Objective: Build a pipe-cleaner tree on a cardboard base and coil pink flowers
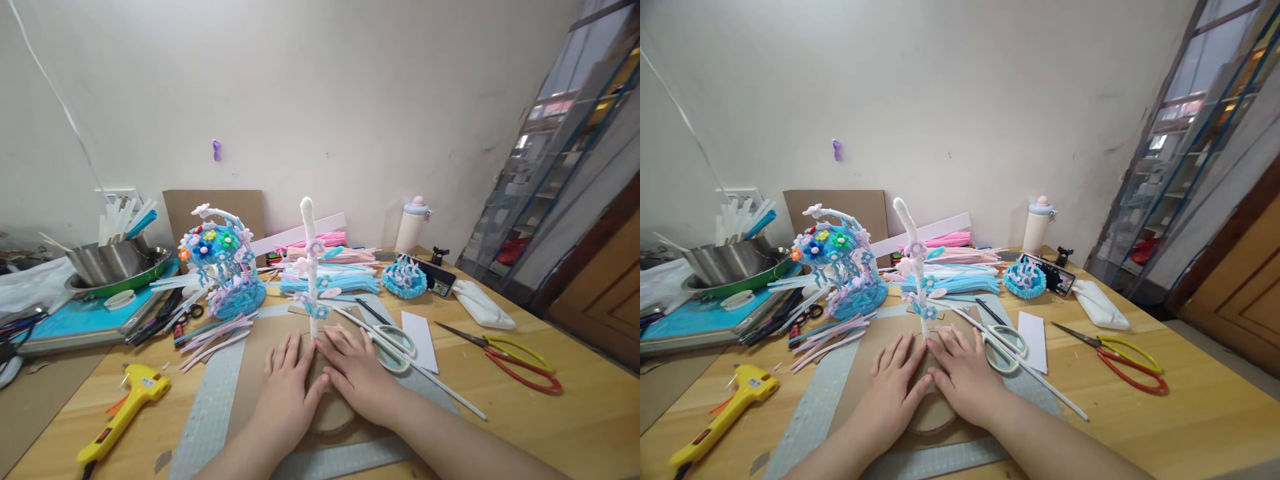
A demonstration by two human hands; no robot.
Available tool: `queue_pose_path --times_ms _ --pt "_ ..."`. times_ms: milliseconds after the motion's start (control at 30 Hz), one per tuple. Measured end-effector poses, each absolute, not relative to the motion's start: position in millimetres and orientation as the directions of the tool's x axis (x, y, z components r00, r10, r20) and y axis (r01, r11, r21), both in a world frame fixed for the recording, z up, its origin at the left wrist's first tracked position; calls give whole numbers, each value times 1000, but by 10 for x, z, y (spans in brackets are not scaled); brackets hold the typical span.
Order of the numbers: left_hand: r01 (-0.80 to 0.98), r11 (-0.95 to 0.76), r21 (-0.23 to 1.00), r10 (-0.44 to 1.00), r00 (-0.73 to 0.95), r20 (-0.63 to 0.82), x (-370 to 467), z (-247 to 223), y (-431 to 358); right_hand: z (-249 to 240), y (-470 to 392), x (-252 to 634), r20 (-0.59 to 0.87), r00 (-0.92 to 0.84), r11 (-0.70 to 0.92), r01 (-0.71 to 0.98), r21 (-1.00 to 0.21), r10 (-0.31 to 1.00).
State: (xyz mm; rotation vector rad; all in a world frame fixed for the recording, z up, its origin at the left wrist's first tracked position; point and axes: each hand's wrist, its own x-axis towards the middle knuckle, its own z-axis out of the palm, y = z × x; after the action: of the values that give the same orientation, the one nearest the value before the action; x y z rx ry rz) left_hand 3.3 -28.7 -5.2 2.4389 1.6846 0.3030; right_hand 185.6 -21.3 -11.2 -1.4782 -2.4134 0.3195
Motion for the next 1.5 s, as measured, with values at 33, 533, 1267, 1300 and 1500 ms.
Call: queue_pose_path --times_ms 33,533,1267,1300,1500 --pt "902 -354 246 935 346 76 31 -59 -287 -112 -213 1854 130 -428 446 829 -338 895" --pt "899 -359 250 933 349 86 18 -75 -283 -107 -214 1854 136 -429 449 824 -345 893" --pt "907 -358 221 934 349 79 35 -68 -272 -102 -218 1858 118 -429 443 828 -344 895" --pt "907 -360 220 933 351 80 35 -68 -271 -104 -216 1860 120 -429 443 828 -344 895" --pt "904 -372 210 928 358 103 24 -93 -274 -131 -208 1853 138 -430 451 830 -330 892"
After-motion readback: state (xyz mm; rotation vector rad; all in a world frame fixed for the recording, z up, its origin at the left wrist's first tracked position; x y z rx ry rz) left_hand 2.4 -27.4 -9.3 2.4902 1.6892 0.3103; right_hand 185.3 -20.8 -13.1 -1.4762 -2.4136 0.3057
